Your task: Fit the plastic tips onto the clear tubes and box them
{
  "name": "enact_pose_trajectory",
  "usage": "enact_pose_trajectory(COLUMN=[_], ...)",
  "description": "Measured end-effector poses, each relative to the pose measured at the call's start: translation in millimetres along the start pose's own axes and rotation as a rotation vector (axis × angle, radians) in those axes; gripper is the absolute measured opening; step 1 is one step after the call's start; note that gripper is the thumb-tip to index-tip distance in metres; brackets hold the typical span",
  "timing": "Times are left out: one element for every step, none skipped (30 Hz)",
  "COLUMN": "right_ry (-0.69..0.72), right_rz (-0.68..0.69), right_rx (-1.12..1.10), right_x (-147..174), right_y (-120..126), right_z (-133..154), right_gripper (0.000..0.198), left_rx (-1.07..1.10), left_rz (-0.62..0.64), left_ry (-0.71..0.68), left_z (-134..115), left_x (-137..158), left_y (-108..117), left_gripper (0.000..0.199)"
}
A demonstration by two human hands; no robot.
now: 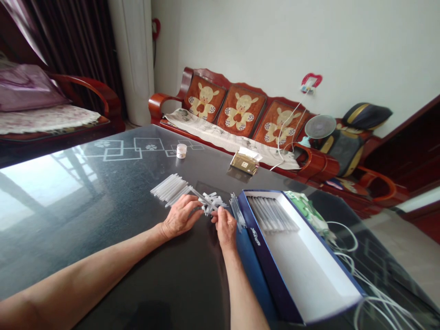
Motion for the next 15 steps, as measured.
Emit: enact_pose_trajectory(right_ry=[-0.055,-0.1,-0.119,-0.101,-0.055,0.017,0.106,0.201,0.286,0.353,0.396,0.418,0.425,0.427,0.427], right_rz=[-0.046,-0.076,-0.078,-0.051,0.001,0.068,0.142,0.209,0.266,0.308,0.339,0.353,0.34,0.297,0.232], right_rx=[-0.072,-0.13,-0.157,-0.141,-0.094,-0.032,0.034,0.093,0.137,0.168,0.188,0.201,0.211,0.218,0.226], right_x=[0,0,1,1,1,2,4,6,8,10,12,13,14,13,12], right_y=[2,3,3,2,0,-3,-6,-10,-14,-17,-20,-21,-22,-20,-17], right_z=[-4,-7,-7,-4,2,10,19,28,36,42,46,47,46,43,39], right_gripper=[0.051,0.051,0.05,0.048,0.045,0.042,0.037,0.032,0.028,0.024,0.021,0.019,0.018,0.018,0.019], left_rx=[0.027,0.054,0.084,0.12,0.164,0.216,0.278,0.352,0.439,0.538,0.643,0.747,0.842,0.925,0.99], left_rz=[-0.026,-0.037,-0.033,-0.02,-0.002,0.017,0.031,0.039,0.041,0.045,0.053,0.063,0.072,0.08,0.087], left_ry=[0.054,0.111,0.173,0.24,0.315,0.399,0.486,0.569,0.643,0.706,0.756,0.795,0.83,0.858,0.88], left_z=[2,6,9,13,18,23,27,31,35,37,38,38,38,38,38], left_x=[0,1,2,2,3,3,4,5,5,5,5,5,4,4,3], left_y=[1,0,-1,-3,-4,-6,-8,-10,-11,-13,-15,-17,-19,-20,-22], left_gripper=[0.02,0.021,0.023,0.026,0.028,0.03,0.032,0.034,0.037,0.038,0.039,0.04,0.04,0.038,0.037])
Point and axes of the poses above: each hand's wrist, its own x-axis away from the middle knuckle, its own y-axis out of the back of the hand, z = x × y, the point moved 4 cm from there along -x, towards the middle knuckle, and after that the axes turned 7 degrees about y, right-handed, at the moved point
